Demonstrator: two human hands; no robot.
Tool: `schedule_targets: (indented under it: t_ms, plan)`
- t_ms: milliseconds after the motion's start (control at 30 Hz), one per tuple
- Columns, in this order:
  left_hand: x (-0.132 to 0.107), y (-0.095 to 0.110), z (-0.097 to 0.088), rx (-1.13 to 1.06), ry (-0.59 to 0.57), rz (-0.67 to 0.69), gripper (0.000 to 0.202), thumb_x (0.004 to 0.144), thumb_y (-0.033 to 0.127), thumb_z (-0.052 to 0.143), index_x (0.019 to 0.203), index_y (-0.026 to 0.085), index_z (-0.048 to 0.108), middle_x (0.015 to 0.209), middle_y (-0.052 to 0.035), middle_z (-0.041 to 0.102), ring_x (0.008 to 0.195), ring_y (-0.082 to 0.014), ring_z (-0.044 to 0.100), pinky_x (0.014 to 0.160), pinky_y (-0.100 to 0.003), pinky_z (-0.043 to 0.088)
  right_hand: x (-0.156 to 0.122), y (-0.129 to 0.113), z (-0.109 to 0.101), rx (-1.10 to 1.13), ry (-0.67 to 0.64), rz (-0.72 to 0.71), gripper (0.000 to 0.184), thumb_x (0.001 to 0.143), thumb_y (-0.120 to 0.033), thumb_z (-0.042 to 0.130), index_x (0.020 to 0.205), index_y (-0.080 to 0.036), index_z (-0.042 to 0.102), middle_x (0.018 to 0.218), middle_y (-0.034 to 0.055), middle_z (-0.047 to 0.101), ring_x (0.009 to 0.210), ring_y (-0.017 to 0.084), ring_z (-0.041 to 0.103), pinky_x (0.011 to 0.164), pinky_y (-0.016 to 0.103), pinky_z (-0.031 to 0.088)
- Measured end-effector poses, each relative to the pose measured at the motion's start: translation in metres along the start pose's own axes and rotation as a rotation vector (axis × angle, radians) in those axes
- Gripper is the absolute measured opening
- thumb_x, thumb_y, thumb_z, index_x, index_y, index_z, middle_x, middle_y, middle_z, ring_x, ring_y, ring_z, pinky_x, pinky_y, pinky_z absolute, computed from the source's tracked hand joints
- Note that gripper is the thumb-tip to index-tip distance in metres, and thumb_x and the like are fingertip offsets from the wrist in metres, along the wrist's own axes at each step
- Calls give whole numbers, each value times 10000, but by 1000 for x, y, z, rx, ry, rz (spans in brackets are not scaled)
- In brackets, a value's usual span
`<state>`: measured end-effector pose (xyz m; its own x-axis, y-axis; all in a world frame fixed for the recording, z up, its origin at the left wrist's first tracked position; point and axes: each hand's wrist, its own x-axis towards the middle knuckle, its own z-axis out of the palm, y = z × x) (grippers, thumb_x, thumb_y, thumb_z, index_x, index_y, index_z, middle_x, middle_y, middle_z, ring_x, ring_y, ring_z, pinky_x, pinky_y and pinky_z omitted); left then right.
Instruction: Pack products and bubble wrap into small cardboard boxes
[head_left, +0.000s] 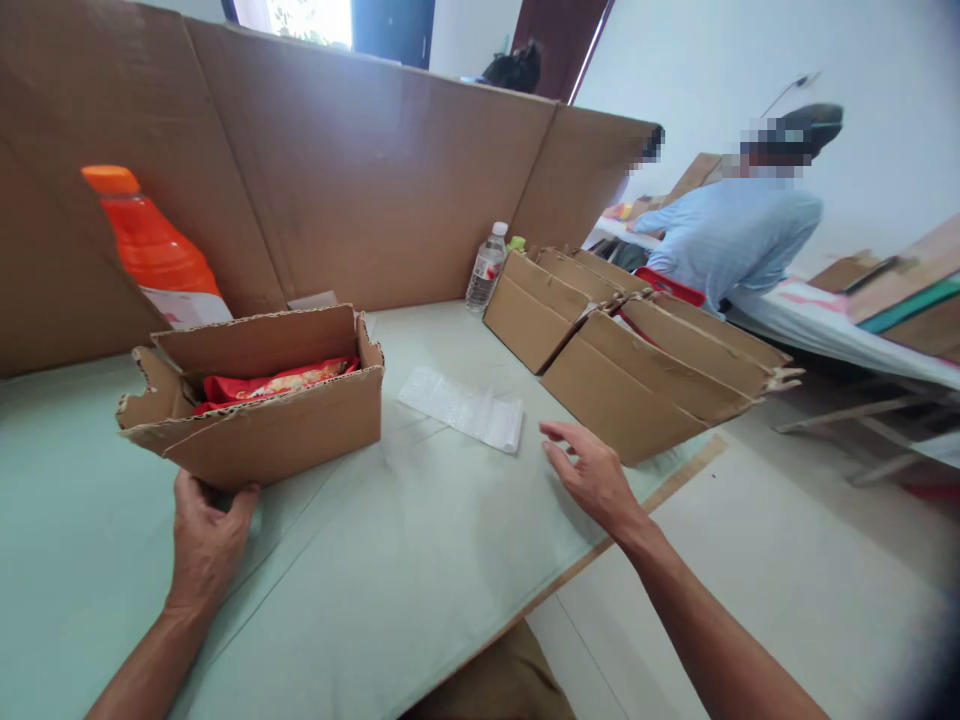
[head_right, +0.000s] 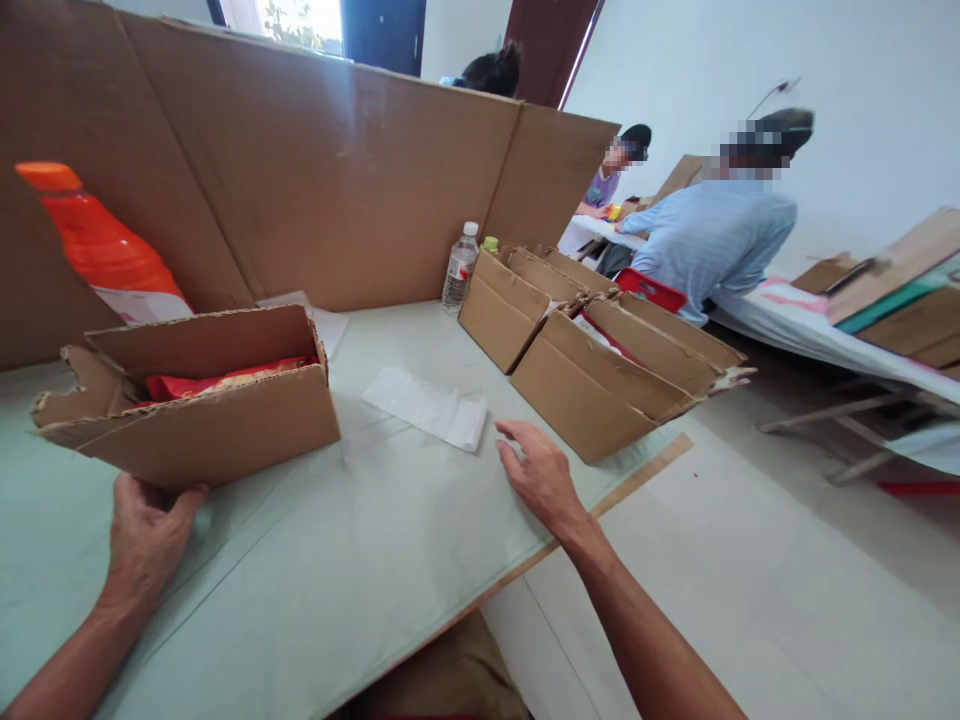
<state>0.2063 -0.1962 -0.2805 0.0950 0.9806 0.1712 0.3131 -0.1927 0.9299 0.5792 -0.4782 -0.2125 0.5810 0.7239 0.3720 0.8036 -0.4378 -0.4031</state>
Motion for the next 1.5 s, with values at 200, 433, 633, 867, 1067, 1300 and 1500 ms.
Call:
schedule_targets:
  t_ms: [200,433,633,867,1067,1300,1500]
  plan:
    - [0,1,2,-17,7,26,616,707,362,727,1247,197,480,953,-1,563,849,-180,556,806,-345,477,80,-26,39,-220,-291,-323,419,796,-34,542,1094,-225,765,1304,106,683,1232,284,594,1000,460,488]
    - [1,7,1,-121,-24,52,674,710,318,709,1323,182,464,1092,-62,592,934,-190,600,842,-322,495,80,-28,25,-117,-88,-256,191,927,-249,535,866,-200,710,1237,137,706,1201,294,622,1018,508,468]
    - [1,2,-3,-13,-26,30,632,706,328,709,1283,178,500,926,-6,568,725,-153,515,643,-282,438,-21,-66,-8,204,6,-287,99,927,-297,613,839,-256,636,1073,70,767,1056,256,698,960,454,504]
    - [0,7,-6,-14,-49,87,596,781,262,665,1318,133,444,1088,-42,570,996,-188,569,883,-328,470,-67,-70,-19,600,-292,-150,152,936,-351,596,965,-252,707,991,55,774,972,234,716,868,398,562]
    - [0,9,-10,143,103,153,466,713,294,670,1159,187,588,932,-5,533,742,-146,539,707,-308,479,-6,-94,3,593,-261,6,223,911,-382,606,1032,-235,724,1045,60,757,921,219,701,823,376,557]
    - [3,2,-6,-45,46,97,650,760,348,662,1365,194,477,1023,-26,565,704,-125,568,687,-294,507,61,-143,106,644,-513,-151,721,772,-439,724,1414,-205,496,1425,166,578,1176,306,631,756,373,564]
    - [8,-19,4,-293,-167,104,858,779,317,698,1528,255,285,1348,-124,515,1095,-210,616,1031,-446,468,89,-147,141,624,-446,-175,534,885,-420,564,1361,-185,504,1235,124,685,1052,265,666,737,351,552]
